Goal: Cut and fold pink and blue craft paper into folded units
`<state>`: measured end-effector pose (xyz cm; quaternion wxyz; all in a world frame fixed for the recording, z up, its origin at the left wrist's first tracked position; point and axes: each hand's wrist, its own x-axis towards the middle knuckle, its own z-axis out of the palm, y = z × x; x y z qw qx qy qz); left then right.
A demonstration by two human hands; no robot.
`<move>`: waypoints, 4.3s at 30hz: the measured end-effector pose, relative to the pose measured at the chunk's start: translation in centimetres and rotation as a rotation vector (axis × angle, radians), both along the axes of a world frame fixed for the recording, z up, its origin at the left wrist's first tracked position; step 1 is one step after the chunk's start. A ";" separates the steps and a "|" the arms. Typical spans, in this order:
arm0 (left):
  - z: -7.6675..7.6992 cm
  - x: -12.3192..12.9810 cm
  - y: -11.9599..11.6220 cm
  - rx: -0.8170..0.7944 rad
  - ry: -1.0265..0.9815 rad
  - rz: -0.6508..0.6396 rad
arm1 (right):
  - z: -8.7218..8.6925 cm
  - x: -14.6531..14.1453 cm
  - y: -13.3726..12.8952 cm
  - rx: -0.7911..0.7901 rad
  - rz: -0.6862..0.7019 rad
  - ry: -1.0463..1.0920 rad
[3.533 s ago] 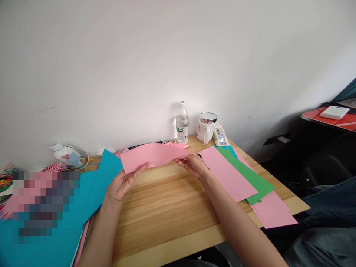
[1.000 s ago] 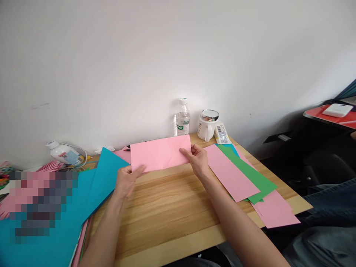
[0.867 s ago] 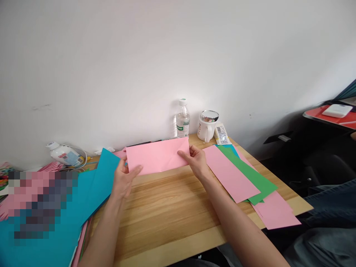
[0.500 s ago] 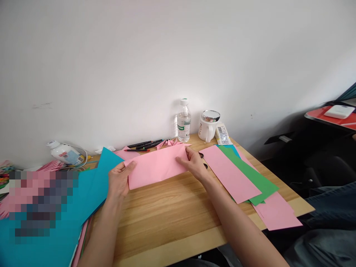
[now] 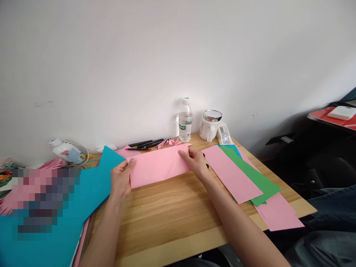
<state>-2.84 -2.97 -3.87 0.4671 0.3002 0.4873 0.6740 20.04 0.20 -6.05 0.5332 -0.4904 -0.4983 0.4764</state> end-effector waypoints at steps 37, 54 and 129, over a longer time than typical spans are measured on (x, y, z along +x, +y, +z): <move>-0.3 -0.2 0.3 0.033 -0.002 0.014 | -0.6 0.1 0.2 -0.013 0.020 0.121; -0.4 -0.3 0.3 0.052 -0.001 -0.026 | 0.1 0.0 0.1 0.006 -0.100 0.158; -2.4 -2.7 -5.3 -0.237 1.074 -0.103 | -2.4 -0.5 -5.4 -0.021 -0.099 -0.893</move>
